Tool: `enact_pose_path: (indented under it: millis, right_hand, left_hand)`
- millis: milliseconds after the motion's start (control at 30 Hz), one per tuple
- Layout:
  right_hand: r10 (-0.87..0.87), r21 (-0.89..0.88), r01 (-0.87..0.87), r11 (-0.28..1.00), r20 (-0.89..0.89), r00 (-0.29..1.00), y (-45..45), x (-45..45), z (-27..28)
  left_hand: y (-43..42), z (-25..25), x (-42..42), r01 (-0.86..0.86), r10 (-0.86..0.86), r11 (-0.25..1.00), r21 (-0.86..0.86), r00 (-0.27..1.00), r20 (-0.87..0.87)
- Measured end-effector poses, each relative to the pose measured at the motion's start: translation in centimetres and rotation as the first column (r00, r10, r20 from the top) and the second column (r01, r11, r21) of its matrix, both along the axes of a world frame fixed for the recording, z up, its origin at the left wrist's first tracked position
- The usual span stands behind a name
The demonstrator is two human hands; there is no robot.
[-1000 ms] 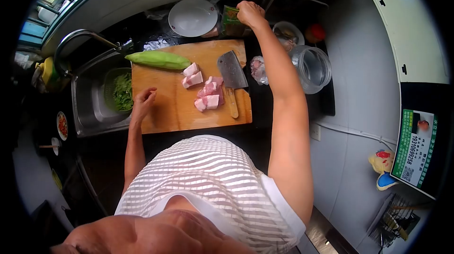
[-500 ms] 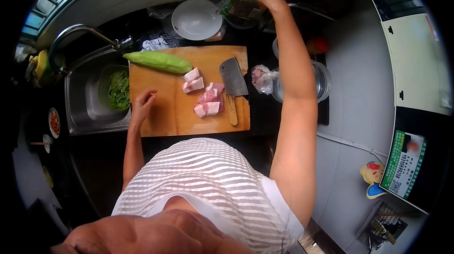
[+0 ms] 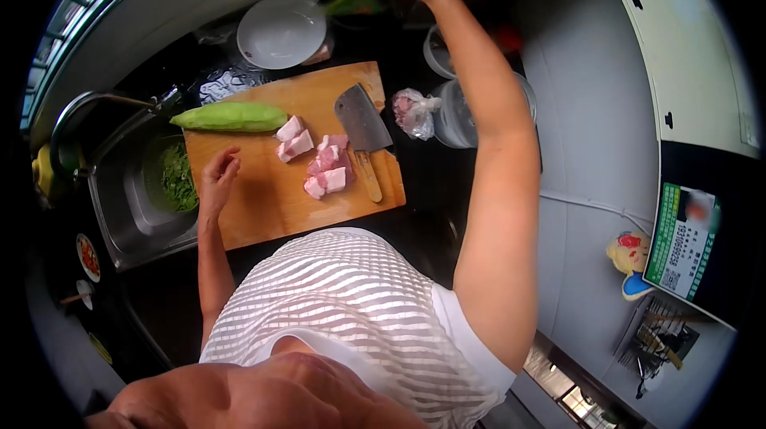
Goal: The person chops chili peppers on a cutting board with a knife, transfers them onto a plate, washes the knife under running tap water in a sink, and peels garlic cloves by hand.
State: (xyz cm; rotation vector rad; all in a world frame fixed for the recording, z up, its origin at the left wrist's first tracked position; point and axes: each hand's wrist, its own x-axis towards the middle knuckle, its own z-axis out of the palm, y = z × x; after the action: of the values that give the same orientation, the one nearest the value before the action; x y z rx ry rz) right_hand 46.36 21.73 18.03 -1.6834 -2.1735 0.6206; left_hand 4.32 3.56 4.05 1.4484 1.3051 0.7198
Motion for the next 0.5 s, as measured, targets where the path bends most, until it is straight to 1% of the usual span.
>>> enact_pose_path:
  millis: [67, 100, 133, 167, 200, 233, 267, 300, 333, 400, 433, 467, 500]
  right_hand:
    - [-0.130, -0.277, 0.061, 0.959, -0.238, 0.963, -2.3, 1.8, 1.7]
    - [-0.153, -0.197, 0.154, 0.968, 0.021, 0.988, -3.1, 3.2, 1.3]
    - [-0.136, -0.147, 0.147, 0.978, 0.083, 0.987, -4.6, 3.6, 2.5]
    - [-0.147, -0.145, 0.160, 0.976, 0.093, 0.985, -5.6, 4.4, 3.1]
    - [-0.179, -0.182, 0.200, 0.963, 0.127, 0.976, -6.2, 5.4, 3.4]
    - [-0.230, -0.219, 0.249, 0.943, 0.109, 0.967, -6.9, 6.5, 3.3]
    - [-0.293, -0.260, 0.310, 0.915, 0.100, 0.951, -7.9, 6.7, 3.8]
    - [-0.328, -0.269, 0.331, 0.904, 0.057, 0.943, -8.5, 7.8, 3.5]
    - [-0.365, -0.278, 0.355, 0.892, 0.016, 0.931, -9.0, 8.6, 3.1]
    - [-0.405, -0.323, 0.389, 0.863, 0.021, 0.914, -10.3, 8.4, 3.9]
    - [-0.432, -0.323, 0.416, 0.850, 0.022, 0.901, -11.1, 8.5, 4.0]
    - [-0.408, -0.290, 0.400, 0.870, 0.036, 0.912, -11.6, 9.1, 3.7]
    - [-0.426, -0.306, 0.421, 0.854, 0.053, 0.903, -12.2, 10.0, 3.4]
  left_hand:
    - [0.8, 0.9, 0.8, 0.031, -0.031, 0.999, -0.013, 0.999, -0.010]
    - [1.4, 1.6, 1.5, 0.066, -0.066, 0.998, 0.023, 0.998, -0.012]
    - [2.0, 2.3, 2.4, 0.096, -0.095, 0.994, 0.060, 0.995, -0.016]
    - [2.8, 2.9, 3.7, 0.112, -0.110, 0.983, 0.145, 0.994, -0.017]
    - [3.9, 3.9, 5.4, 0.206, -0.188, 0.939, 0.276, 0.978, -0.092]
    - [5.3, 5.0, 7.3, 0.301, -0.249, 0.869, 0.392, 0.952, -0.179]
    - [6.7, 6.2, 9.5, 0.360, -0.312, 0.827, 0.431, 0.933, -0.181]
    - [8.3, 5.7, 11.4, 0.415, -0.320, 0.801, 0.432, 0.906, -0.277]
    - [9.7, 6.2, 14.0, 0.410, -0.268, 0.780, 0.472, 0.901, -0.340]
    - [12.9, 6.3, 18.2, 0.434, -0.182, 0.723, 0.537, 0.870, -0.458]
    - [14.6, 5.6, 20.0, 0.464, -0.152, 0.688, 0.557, 0.843, -0.515]
    - [16.3, 4.4, 21.4, 0.487, -0.097, 0.656, 0.577, 0.812, -0.575]
    - [18.2, 4.1, 22.6, 0.538, -0.138, 0.702, 0.466, 0.745, -0.653]
